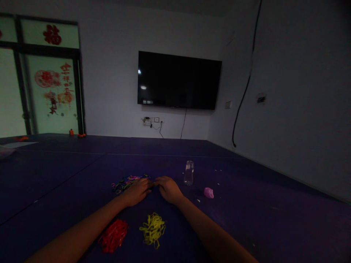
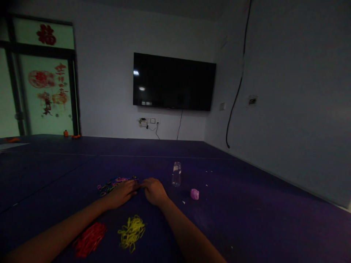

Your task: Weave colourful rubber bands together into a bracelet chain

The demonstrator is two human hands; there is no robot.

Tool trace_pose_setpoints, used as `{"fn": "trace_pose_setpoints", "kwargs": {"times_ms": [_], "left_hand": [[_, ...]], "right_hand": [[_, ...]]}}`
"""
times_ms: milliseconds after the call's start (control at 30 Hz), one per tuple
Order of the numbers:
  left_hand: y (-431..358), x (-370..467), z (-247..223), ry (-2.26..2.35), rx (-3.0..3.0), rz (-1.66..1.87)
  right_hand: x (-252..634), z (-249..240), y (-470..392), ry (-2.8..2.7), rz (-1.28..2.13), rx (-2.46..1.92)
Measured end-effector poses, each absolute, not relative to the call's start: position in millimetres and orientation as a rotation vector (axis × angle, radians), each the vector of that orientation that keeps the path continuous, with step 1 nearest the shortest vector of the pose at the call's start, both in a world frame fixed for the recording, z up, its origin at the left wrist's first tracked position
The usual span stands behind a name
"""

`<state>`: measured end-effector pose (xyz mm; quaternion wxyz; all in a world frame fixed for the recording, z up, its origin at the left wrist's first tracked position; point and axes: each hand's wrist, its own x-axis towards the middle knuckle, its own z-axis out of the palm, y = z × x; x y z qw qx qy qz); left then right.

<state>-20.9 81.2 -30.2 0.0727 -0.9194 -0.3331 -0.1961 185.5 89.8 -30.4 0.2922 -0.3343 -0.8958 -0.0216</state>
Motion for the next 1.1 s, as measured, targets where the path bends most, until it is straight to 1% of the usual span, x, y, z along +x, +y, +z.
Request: {"fn": "trace_pose_setpoints", "kwargs": {"times_ms": [300,667,1100], "left_hand": [[82.1,-21.6,-35.6,-1.043,-2.681,-0.678],[83.5,-21.1,-36.4,-1.142,-2.577,-0.736],[83.1,-22.6,-37.0,-0.991,-2.719,-0.696]], "right_hand": [[185.6,-35.8,97.4,-2.481,-0.057,-0.788],[184.9,-34.1,93.6,-2.513,-0.148,-0.764],[183.8,-35.1,96.9,-2.59,-0.2,-0.761]]}}
